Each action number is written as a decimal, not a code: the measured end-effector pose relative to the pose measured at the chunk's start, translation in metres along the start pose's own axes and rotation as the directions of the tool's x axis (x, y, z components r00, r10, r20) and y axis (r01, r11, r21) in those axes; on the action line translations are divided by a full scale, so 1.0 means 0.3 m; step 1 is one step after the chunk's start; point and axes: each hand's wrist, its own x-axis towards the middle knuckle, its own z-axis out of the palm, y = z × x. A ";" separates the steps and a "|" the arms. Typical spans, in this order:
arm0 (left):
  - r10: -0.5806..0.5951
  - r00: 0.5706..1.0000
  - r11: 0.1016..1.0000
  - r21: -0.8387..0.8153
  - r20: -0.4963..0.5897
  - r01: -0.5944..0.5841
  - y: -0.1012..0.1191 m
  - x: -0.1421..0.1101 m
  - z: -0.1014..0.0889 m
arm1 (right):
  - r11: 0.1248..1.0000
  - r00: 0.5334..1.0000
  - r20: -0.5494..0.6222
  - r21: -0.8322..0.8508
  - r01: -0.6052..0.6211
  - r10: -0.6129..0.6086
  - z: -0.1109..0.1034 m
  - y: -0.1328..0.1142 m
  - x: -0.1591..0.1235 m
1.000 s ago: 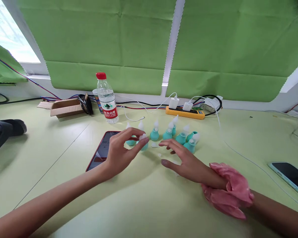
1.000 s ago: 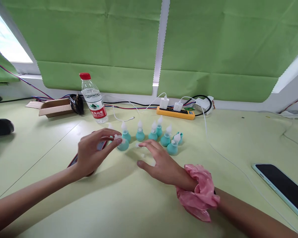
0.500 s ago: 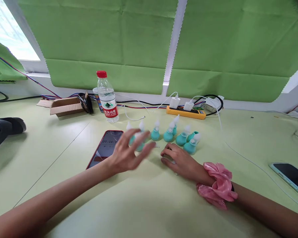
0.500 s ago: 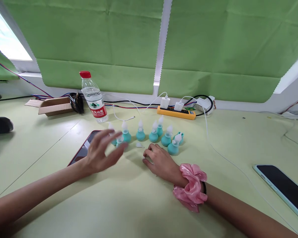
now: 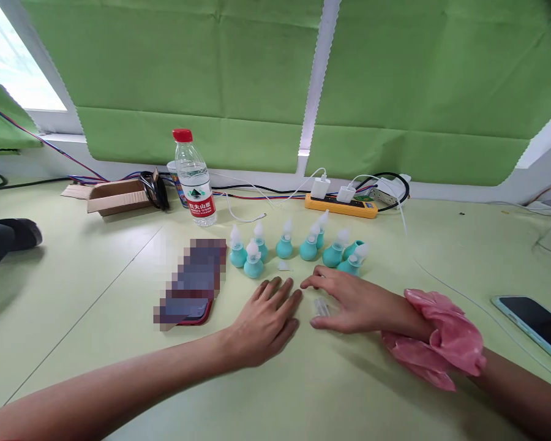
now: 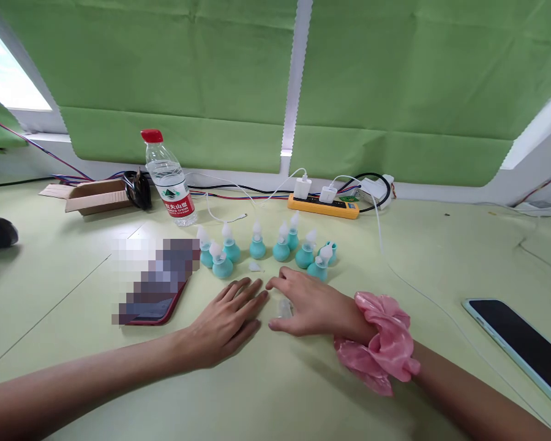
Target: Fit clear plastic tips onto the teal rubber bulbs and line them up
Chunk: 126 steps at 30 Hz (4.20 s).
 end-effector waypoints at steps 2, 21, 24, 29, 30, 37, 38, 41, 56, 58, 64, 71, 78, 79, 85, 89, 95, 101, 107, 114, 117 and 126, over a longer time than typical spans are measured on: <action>0.019 1.000 1.000 -0.008 0.025 -0.019 -0.006 -0.002 0.003 | 0.999 0.998 0.065 -0.049 0.007 -0.004 -0.001 0.005 -0.011; -0.292 0.921 0.795 -0.600 -0.258 0.084 -0.030 0.000 0.004 | 0.980 0.983 0.089 0.130 0.148 -0.160 0.005 0.003 0.012; -0.424 0.889 0.673 -0.718 -0.174 0.180 -0.030 0.005 -0.002 | 0.906 0.998 -0.058 0.420 0.048 -0.026 0.055 0.005 0.042; -0.570 0.816 0.496 -0.832 -0.095 0.250 -0.031 0.013 -0.016 | 0.477 0.979 -0.006 0.874 -0.094 0.204 0.142 0.029 0.081; -0.574 0.813 0.493 -0.835 -0.099 0.246 -0.031 0.013 -0.019 | 0.408 0.977 0.012 0.908 -0.099 0.211 0.152 0.032 0.084; -0.509 0.841 0.584 -0.792 -0.185 0.180 -0.030 0.008 -0.017 | 0.283 0.966 0.020 0.954 -0.096 0.257 0.162 0.023 0.078; -0.500 0.842 0.602 -0.780 -0.202 0.171 -0.030 0.007 -0.016 | 0.282 0.965 0.019 0.955 -0.096 0.262 0.162 0.022 0.078; -0.471 0.843 0.667 -0.730 -0.260 0.148 -0.031 0.006 -0.016 | 0.268 0.964 0.019 0.959 -0.093 0.266 0.166 0.024 0.080; -0.503 0.843 0.671 -0.701 -0.190 0.243 -0.038 0.013 -0.013 | 0.286 0.973 0.023 0.954 -0.090 0.230 0.164 0.015 0.075; -0.494 0.848 0.674 -0.701 -0.193 0.233 -0.036 0.013 -0.015 | 0.288 0.974 0.009 0.955 -0.076 0.226 0.168 0.017 0.077; -0.470 0.849 0.702 -0.686 -0.243 0.193 -0.033 0.010 -0.021 | 0.269 0.970 -0.014 0.962 -0.054 0.244 0.170 0.016 0.080; -0.418 0.840 0.759 -0.641 -0.344 0.115 -0.035 0.009 -0.011 | 0.269 0.969 -0.017 0.962 -0.051 0.246 0.176 0.019 0.084; -0.386 0.849 0.779 -0.620 -0.360 0.091 -0.031 0.010 -0.017 | 0.266 0.967 -0.026 0.963 -0.043 0.253 0.168 0.007 0.079; -0.373 0.853 0.785 -0.614 -0.365 0.081 -0.030 0.009 -0.018 | 0.267 0.967 -0.027 0.963 -0.043 0.255 0.166 0.006 0.078; -0.281 0.872 0.850 -0.525 -0.402 0.032 -0.031 0.002 -0.004 | 0.228 0.955 -0.026 0.973 -0.045 0.297 0.166 0.002 0.078; -0.208 0.896 0.893 -0.451 -0.391 0.011 -0.036 -0.005 0.011 | 0.200 0.944 -0.039 0.979 -0.029 0.328 0.163 -0.007 0.078; -0.178 0.929 0.881 -0.473 -0.326 0.002 -0.028 -0.013 0.000 | 0.259 0.940 -0.067 0.966 -0.023 0.333 0.165 -0.012 0.076; -0.463 0.867 0.576 -0.806 -0.185 0.136 -0.016 -0.009 -0.015 | 0.593 0.864 -0.405 0.788 0.163 0.300 0.179 -0.034 0.056; -0.304 0.917 -0.042 -0.965 0.259 0.259 -0.001 0.016 -0.021 | 0.829 0.752 -0.654 0.378 0.413 -0.076 0.177 -0.054 0.037; -0.278 0.900 -0.205 -0.936 0.335 0.285 0.008 0.021 -0.039 | 0.833 0.710 -0.688 0.300 0.465 -0.149 0.185 -0.052 0.039; -0.285 0.888 -0.241 -0.923 0.362 0.299 0.007 0.020 -0.042 | 0.834 0.710 -0.685 0.290 0.469 -0.162 0.189 -0.052 0.039; -0.315 0.891 -0.151 -0.944 0.326 0.292 0.005 0.012 -0.039 | 0.840 0.705 -0.681 0.252 0.480 -0.198 0.184 -0.061 0.031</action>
